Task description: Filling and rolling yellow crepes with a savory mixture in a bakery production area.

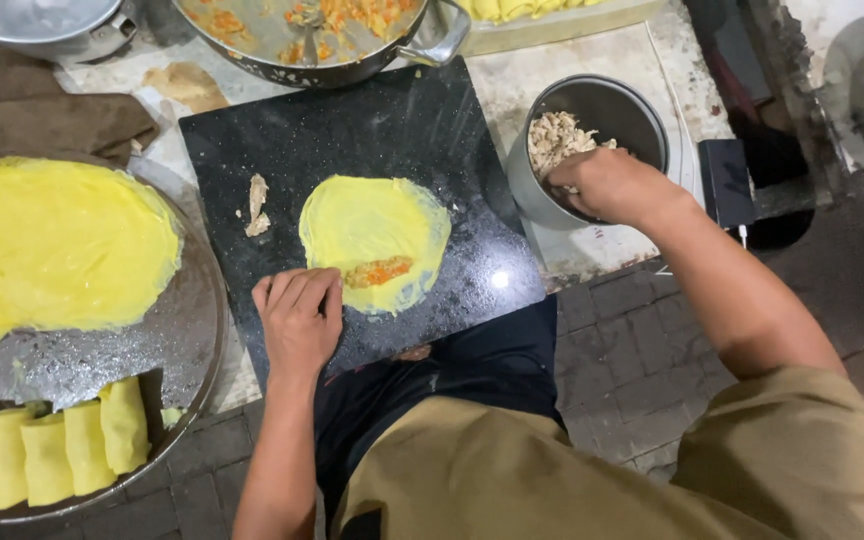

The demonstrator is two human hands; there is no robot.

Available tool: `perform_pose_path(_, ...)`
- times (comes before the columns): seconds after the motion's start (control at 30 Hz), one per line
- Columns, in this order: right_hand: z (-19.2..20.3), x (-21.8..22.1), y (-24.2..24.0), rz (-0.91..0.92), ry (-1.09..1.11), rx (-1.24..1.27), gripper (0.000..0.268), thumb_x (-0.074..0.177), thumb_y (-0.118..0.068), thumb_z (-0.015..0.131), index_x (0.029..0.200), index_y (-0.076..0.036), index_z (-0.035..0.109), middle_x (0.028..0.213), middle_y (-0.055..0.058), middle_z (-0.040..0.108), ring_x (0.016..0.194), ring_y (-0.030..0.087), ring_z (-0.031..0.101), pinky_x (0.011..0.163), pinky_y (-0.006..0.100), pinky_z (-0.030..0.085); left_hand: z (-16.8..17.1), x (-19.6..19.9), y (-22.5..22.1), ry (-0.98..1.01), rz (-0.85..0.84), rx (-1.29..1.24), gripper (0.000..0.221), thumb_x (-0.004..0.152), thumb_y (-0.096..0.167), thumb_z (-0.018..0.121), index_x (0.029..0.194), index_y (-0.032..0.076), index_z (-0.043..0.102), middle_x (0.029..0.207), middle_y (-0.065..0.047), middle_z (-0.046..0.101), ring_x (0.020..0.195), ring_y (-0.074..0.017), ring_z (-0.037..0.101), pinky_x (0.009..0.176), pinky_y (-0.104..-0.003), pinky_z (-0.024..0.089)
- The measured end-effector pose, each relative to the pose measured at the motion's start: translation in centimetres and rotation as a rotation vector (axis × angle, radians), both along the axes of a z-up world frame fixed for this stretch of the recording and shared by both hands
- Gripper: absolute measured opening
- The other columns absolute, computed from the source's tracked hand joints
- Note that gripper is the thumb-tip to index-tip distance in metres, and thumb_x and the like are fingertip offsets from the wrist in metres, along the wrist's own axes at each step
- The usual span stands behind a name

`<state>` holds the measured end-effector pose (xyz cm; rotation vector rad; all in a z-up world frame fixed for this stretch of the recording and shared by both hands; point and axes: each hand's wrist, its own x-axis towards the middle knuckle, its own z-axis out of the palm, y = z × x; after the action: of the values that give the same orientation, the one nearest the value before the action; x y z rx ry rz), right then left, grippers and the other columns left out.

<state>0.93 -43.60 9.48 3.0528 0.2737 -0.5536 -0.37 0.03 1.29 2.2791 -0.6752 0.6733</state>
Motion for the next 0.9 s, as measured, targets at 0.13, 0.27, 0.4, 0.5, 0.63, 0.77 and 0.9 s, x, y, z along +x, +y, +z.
perform_pose_path(0.13,-0.9,-0.1,-1.4,0.014,-0.001,0.025,0.030,0.078,-0.018,0.073,0.107,-0.025,0.074,0.103,0.001,0.075,0.096,0.031,0.071,0.087,0.042,0.058,-0.1,-0.1,0.2,-0.016,0.007,-0.024,0.008,0.090,0.012,0.075,0.097,0.015,0.073,0.082,0.002,0.068,0.087,-0.0179,0.065,0.094,-0.036,0.039)
perform_pose_path(0.27,1.9,-0.4,-1.2,-0.135,-0.026,0.303,0.028,0.078,-0.024,0.075,0.106,-0.022,0.075,0.103,0.008,0.075,0.100,0.034,0.068,0.088,0.045,0.055,0.0,-0.1,0.6,-0.025,0.024,-0.064,0.005,0.089,0.011,0.075,0.092,0.015,0.073,0.080,0.002,0.068,0.085,-0.0184,0.066,0.092,-0.036,0.041)
perform_pose_path(0.4,7.2,-2.1,1.5,-0.442,-0.189,0.476,0.021,0.092,-0.009,0.071,0.112,-0.014,0.074,0.096,0.005,0.072,0.073,0.012,0.062,0.052,0.030,0.042,1.0,-0.4,1.3,-0.049,-0.027,-0.045,0.011,0.098,0.017,0.065,0.092,0.012,0.072,0.085,0.001,0.070,0.086,-0.0185,0.063,0.082,-0.033,0.032)
perform_pose_path(0.5,9.3,-3.4,7.2,-0.583,-0.263,0.859,0.022,0.094,0.002,0.069,0.112,-0.012,0.068,0.104,0.007,0.070,0.087,0.011,0.067,0.082,0.022,0.061,1.2,-0.4,1.3,-0.030,-0.035,-0.086,0.007,0.096,0.015,0.067,0.094,0.012,0.072,0.085,0.001,0.070,0.085,-0.0184,0.063,0.082,-0.034,0.031)
perform_pose_path(0.63,4.7,-1.5,12.8,-0.225,-0.263,1.142,0.039,0.078,-0.002,0.084,0.114,-0.003,0.070,0.090,0.006,0.069,0.082,0.010,0.063,0.080,0.026,0.053,-0.1,-0.4,1.2,0.014,0.007,-0.180,0.010,0.086,0.013,0.077,0.096,0.013,0.074,0.082,0.000,0.069,0.085,-0.0184,0.066,0.090,-0.037,0.041)
perform_pose_path(0.77,1.2,-0.7,21.1,-0.137,-0.045,1.319,0.029,0.083,-0.001,0.075,0.111,-0.005,0.072,0.088,0.005,0.071,0.082,0.011,0.063,0.082,0.028,0.053,-0.1,-0.5,1.5,0.050,-0.021,-0.172,0.015,0.089,0.020,0.073,0.103,0.015,0.073,0.087,0.000,0.070,0.089,-0.0182,0.066,0.091,-0.038,0.041)
perform_pose_path(0.9,-3.1,0.0,23.8,-0.035,-0.006,1.208,0.022,0.096,-0.001,0.059,0.115,-0.006,0.068,0.096,0.013,0.074,0.088,0.019,0.068,0.087,0.039,0.054,0.3,-0.5,1.3,0.080,-0.031,-0.194,0.025,0.087,0.022,0.075,0.110,0.012,0.071,0.096,-0.005,0.071,0.093,-0.0227,0.068,0.095,-0.042,0.041)
